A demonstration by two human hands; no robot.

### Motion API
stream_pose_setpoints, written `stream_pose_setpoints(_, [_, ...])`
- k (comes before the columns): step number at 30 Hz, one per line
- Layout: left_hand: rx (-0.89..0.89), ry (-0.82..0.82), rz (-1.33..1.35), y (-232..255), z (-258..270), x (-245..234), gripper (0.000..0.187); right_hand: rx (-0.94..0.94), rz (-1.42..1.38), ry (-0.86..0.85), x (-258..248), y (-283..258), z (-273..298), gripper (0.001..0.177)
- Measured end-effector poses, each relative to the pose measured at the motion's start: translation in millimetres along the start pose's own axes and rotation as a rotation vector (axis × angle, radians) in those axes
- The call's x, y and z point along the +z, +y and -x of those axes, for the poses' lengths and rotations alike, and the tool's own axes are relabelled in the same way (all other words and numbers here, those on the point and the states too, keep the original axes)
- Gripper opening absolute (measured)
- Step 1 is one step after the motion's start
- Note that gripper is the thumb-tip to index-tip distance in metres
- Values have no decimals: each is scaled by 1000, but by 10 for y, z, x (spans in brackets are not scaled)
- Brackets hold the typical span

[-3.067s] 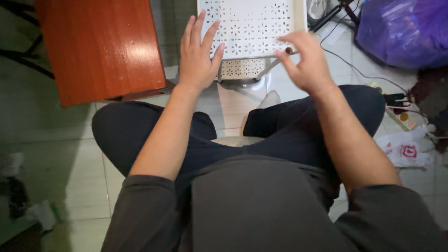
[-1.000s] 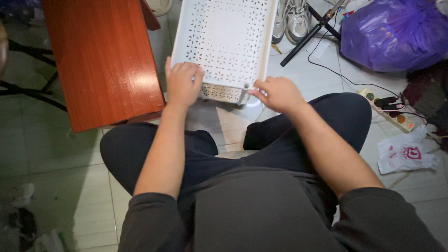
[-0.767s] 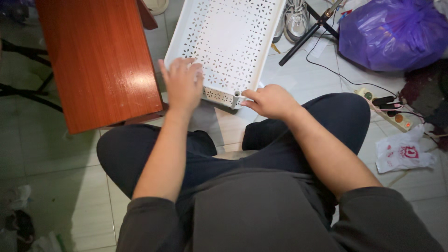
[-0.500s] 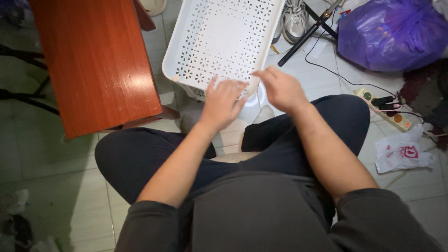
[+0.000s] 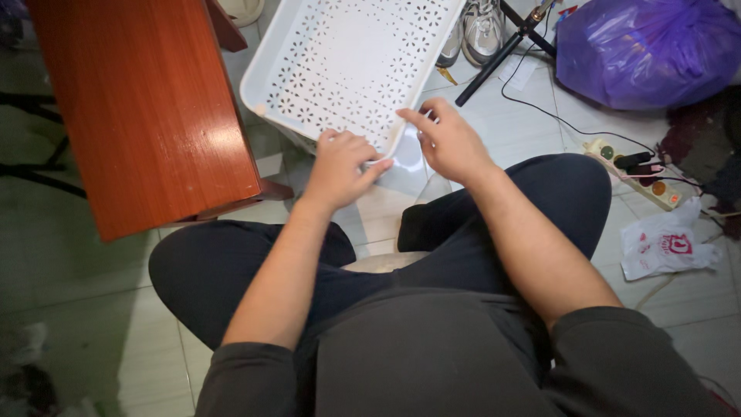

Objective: The person assembles a two-tier white plastic storage rack by inserting four vertical poles into the bottom tray, placing the top tray over the poles, and securing the structure. The person then disassembles the rack by removing the top tray and poles, then reassembles it again.

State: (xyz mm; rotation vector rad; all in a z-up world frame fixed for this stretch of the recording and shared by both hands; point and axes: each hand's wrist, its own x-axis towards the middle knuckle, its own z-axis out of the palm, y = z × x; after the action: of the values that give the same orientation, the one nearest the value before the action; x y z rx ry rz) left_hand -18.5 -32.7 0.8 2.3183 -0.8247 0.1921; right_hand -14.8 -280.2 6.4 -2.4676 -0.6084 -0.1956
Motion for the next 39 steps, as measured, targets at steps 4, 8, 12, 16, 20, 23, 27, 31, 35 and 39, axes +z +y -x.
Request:
stream_pose_setpoints(4, [-45, -69, -30, -150, 15, -214, 38, -59, 14, -97, 15, -86, 21, 67])
stream_pose_setpoints(8, [-76, -125, -44, -157, -11, -356, 38, 30, -19, -84, -81, -61, -45, 63])
stream_pose_setpoints(12, [17, -32, -24, -71, 19, -375, 30, 85, 58, 47, -249, 131, -179, 68])
stream_pose_setpoints(16, [51, -16, -125, 38, 30, -261, 52, 40, 148, 63, -314, 303, -278, 68])
stream_pose_setpoints(20, [103, 5, -292, 189, 71, 61, 58, 26, 113, 73, -203, 328, -273, 63])
stream_pose_setpoints(23, [59, 10, -341, 203, 81, 227, 61, 53, 56, 97, -145, 326, -252, 49])
stream_pose_setpoints(27, [53, -10, -317, 71, 74, 190, 64, 32, 75, 100, -152, 337, -229, 50])
stream_pose_setpoints(31, [-66, -43, -289, -80, 71, 16, 70, 16, 87, 44, -153, 267, -224, 58])
stream_pose_setpoints(35, [-217, 21, -304, -280, 45, -209, 61, -8, 31, -42, -112, 120, -218, 64])
stream_pose_setpoints(39, [-253, 84, -339, -467, 66, -387, 63, -32, -42, -122, -67, -45, -197, 62])
